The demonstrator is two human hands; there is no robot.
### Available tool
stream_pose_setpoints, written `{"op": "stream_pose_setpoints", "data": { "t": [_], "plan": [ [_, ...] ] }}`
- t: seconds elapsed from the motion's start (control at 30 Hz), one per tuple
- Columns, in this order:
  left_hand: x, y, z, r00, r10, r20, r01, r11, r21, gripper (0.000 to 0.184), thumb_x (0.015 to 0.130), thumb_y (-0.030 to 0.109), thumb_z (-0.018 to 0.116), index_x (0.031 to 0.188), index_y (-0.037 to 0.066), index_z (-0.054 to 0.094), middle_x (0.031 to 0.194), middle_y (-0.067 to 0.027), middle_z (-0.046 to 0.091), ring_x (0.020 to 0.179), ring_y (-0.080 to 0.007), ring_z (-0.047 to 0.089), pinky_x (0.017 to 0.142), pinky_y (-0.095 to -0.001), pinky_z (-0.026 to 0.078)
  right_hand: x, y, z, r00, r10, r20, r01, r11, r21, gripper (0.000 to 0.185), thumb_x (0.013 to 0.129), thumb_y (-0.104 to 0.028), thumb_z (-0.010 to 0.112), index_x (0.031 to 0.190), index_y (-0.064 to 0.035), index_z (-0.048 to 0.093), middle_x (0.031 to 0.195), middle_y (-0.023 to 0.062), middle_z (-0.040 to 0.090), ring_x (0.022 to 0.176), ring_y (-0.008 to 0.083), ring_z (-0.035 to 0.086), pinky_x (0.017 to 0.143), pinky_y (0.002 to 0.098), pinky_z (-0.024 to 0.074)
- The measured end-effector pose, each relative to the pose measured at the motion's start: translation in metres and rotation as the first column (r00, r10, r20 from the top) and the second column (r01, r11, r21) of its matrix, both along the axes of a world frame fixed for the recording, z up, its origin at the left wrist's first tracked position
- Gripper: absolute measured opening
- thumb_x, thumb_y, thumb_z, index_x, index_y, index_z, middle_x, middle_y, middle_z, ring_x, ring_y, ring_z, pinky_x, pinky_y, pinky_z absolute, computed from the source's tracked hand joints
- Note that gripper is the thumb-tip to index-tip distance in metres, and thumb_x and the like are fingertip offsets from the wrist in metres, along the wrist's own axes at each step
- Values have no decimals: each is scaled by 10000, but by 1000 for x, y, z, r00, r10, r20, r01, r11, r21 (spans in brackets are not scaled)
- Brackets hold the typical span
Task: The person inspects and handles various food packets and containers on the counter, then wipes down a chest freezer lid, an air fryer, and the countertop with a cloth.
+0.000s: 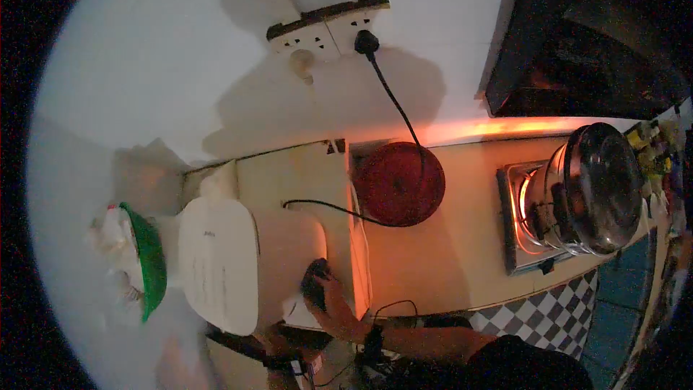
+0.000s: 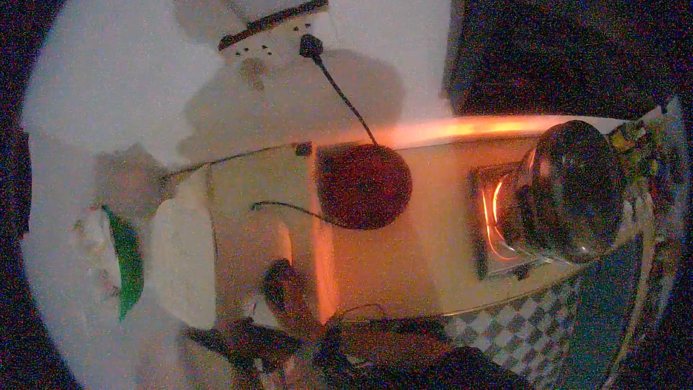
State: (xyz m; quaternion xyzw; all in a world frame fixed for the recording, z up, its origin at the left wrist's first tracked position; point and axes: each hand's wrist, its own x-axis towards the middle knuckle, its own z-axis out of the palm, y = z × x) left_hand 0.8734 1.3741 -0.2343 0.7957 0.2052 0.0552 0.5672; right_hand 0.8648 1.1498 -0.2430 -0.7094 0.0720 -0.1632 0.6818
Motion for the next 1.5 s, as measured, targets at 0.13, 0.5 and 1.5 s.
{"op": "stream_pose_setpoints", "data": {
  "t": [0.13, 0.5, 1.5],
  "plan": [
    [30, -11, -10, 999, -13, 43, 12, 1000, 25, 102, 948, 68, 606, 965, -32, 614, 842, -68, 622, 613, -186, 600, 472, -384, 531, -12, -25, 10, 958, 278, -66, -274, 960, 60, 620, 979, -236, 698, 1478, -54, 379, 1452, 242, 412, 1364, 360, 451, 1139, 442, 378],
    [145, -23, -57, 998, -51, -37, 51, 999, 14, 125, 889, 106, 682, 960, 40, 604, 753, -73, 645, 551, -208, 605, 432, -381, 508, -74, -149, 51, 873, 430, -232, -377, 894, 241, 549, 940, -165, 748, 1415, -60, 494, 1289, 158, 614, 1188, 265, 615, 1037, 384, 487],
    [-453, 70, -127, 910, -212, -357, 189, 977, -98, 441, 998, 155, 549, 1406, 8, 473, 1286, -136, 560, 1118, -257, 568, 995, -425, 495, -226, -292, -227, 931, -231, -281, -95, 593, -799, 959, 876, -189, 693, 1633, -68, 117, 1649, 293, 221, 1520, 534, 168, 1222, 632, 185]
  ]
}}
